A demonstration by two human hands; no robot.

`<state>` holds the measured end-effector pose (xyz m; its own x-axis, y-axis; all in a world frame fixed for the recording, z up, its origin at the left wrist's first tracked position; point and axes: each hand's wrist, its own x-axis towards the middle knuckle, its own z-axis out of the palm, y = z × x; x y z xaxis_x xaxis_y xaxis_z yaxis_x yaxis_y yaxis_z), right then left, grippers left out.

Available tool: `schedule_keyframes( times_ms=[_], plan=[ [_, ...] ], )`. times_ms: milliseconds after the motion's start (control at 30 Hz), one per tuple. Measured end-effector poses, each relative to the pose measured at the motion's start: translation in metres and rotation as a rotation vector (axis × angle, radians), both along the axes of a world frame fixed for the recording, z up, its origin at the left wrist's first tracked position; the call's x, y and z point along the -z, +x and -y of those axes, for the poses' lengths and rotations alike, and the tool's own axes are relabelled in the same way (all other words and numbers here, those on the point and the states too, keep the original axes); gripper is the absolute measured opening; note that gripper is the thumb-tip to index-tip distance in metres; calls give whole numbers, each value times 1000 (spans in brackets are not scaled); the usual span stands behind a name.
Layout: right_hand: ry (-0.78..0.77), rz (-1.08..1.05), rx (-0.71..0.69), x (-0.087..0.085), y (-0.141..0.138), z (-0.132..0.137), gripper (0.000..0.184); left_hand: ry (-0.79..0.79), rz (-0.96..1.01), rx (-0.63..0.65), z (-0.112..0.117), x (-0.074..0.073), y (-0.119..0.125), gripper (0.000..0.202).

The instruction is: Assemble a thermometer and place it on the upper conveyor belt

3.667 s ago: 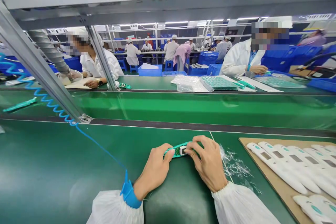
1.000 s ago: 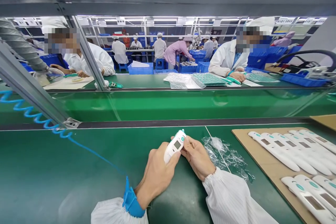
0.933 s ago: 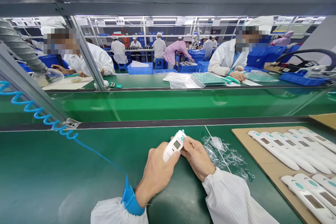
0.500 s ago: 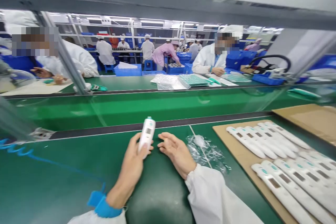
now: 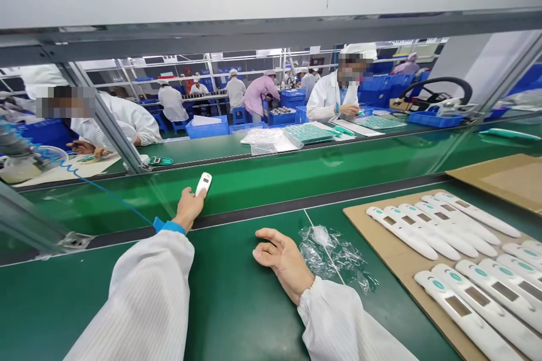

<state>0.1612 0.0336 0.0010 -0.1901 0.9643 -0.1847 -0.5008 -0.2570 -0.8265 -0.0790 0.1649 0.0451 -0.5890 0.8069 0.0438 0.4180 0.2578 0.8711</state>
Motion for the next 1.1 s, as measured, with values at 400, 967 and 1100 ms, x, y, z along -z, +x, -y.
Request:
schedule_keyframes(
  times_ms=[400,967,1100],
  plan=[
    [-29,-16,0,-2,1,1,57,98,-537,51,68,51,-5,23],
    [-17,8,-34,-3,6,2,52,-65,-491,-223,70,44,11,30],
    [-23,9,-32,-5,6,2,49,-73,-491,-216,70,43,12,29]
  ],
)
